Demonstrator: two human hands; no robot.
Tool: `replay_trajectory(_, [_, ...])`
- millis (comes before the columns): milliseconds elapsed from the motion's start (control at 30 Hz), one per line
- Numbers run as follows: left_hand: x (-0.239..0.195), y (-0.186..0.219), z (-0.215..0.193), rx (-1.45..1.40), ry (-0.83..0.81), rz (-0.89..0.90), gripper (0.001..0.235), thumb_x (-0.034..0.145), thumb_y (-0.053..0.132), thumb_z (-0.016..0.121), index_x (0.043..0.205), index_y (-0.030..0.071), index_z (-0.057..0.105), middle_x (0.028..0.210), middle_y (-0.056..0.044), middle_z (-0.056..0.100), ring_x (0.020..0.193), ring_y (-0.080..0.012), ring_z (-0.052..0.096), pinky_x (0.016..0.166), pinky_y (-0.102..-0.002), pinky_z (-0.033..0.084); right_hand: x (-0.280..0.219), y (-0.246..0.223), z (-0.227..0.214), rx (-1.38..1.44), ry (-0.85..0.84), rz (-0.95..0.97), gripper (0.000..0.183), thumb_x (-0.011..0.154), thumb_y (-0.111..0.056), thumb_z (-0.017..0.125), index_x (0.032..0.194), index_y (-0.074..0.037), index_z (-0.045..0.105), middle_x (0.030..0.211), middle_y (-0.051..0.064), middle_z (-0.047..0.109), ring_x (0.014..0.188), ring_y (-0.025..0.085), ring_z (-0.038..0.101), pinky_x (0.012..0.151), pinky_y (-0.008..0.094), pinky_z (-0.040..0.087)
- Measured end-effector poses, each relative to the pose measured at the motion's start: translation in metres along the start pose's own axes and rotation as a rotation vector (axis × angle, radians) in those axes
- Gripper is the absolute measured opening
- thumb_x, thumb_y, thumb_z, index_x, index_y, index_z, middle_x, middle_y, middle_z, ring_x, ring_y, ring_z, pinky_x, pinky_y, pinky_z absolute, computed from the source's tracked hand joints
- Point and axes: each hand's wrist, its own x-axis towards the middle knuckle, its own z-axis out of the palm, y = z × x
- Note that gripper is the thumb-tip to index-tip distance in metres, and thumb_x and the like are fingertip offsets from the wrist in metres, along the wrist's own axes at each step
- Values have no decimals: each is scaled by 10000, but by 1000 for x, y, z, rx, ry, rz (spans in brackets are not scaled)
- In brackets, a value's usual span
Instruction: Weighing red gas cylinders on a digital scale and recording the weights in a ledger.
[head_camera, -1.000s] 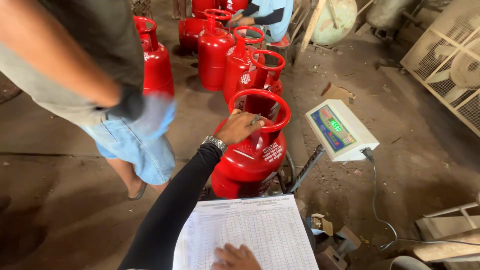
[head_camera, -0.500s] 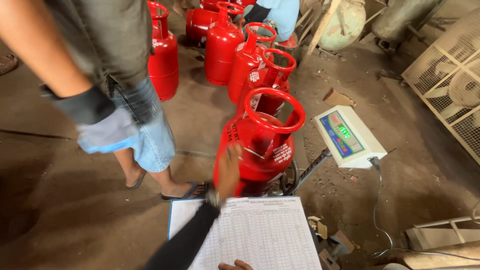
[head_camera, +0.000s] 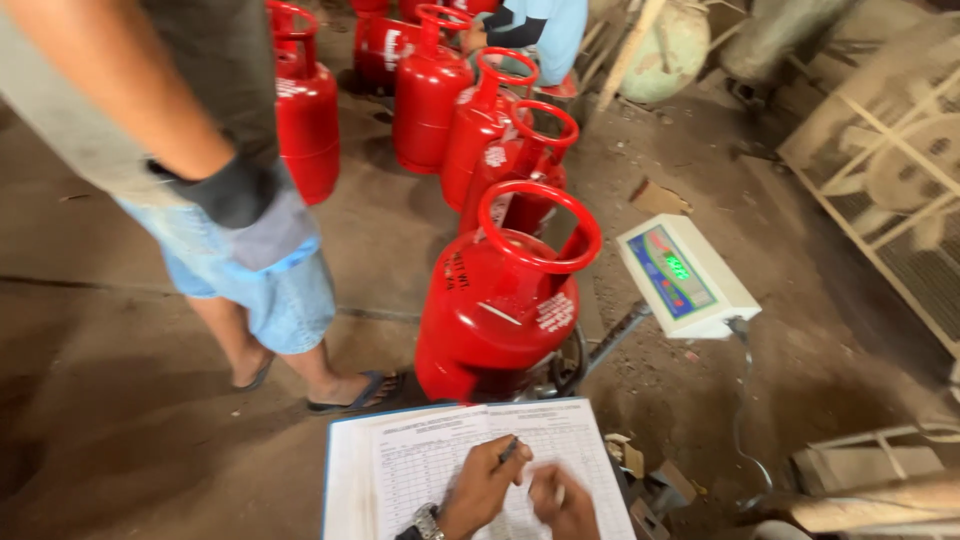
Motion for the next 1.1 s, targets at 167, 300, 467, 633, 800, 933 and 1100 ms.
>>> replay_trajectory(167, [16,-3,9,105,-3,-144,322,1005,335,588,870,56,674,642,-26,619,640,-117,569,638,-304,476,79,-190,29,136,153,-157,281,1027,-247,433,1147,-55,599,766,27,526,629,89,459,577,258,388])
replay_trajectory(300, [30,-41,8,167,-20,-146,342,1000,341,596,836,52,674,614,-51,613,620,-134,595,644,-315,511,127,-180,15,53,202,-182,189,1045,-169,496,1110,-15,585,788,40,525,667,100,465,612,265,407])
replay_trajectory(467, [53,-100,7,240,-35,-18,329,941,396,634,864,89,724,527,-15,652,533,-127,683,569,-316,549,171,-242,33,-448,303,-410,93,956,-50,629,1018,14,656,913,84,635,800,182,616,729,294,503])
replay_trajectory(633, [55,-110,12,271,-2,-116,382,956,435,645,822,90,741,509,-49,620,517,-128,661,544,-321,519,214,-233,22,-567,289,-518,93,928,-39,664,1013,-2,666,975,121,650,860,249,670,752,322,535])
replay_trajectory(800, [39,-92,7,285,4,-94,349,966,418,617,868,103,728,548,-52,629,544,-133,645,561,-322,511,249,-210,17,-688,254,-479,99,896,-62,698,991,-41,682,984,121,666,861,289,692,724,358,553])
replay_trajectory(933, [36,-59,7,281,-15,-68,337,975,408,598,903,97,709,594,-39,656,591,-135,662,603,-323,527,270,-207,18,-872,257,-581,50,887,-91,707,931,-79,687,929,124,664,855,334,670,734,428,527])
replay_trajectory(1100, [28,-22,12,293,-29,-197,383,1001,419,587,873,75,693,617,-51,658,619,-140,654,632,-335,518,283,-203,12,-1035,231,-664,49,866,-92,693,878,-65,654,921,151,642,881,388,631,754,484,502])
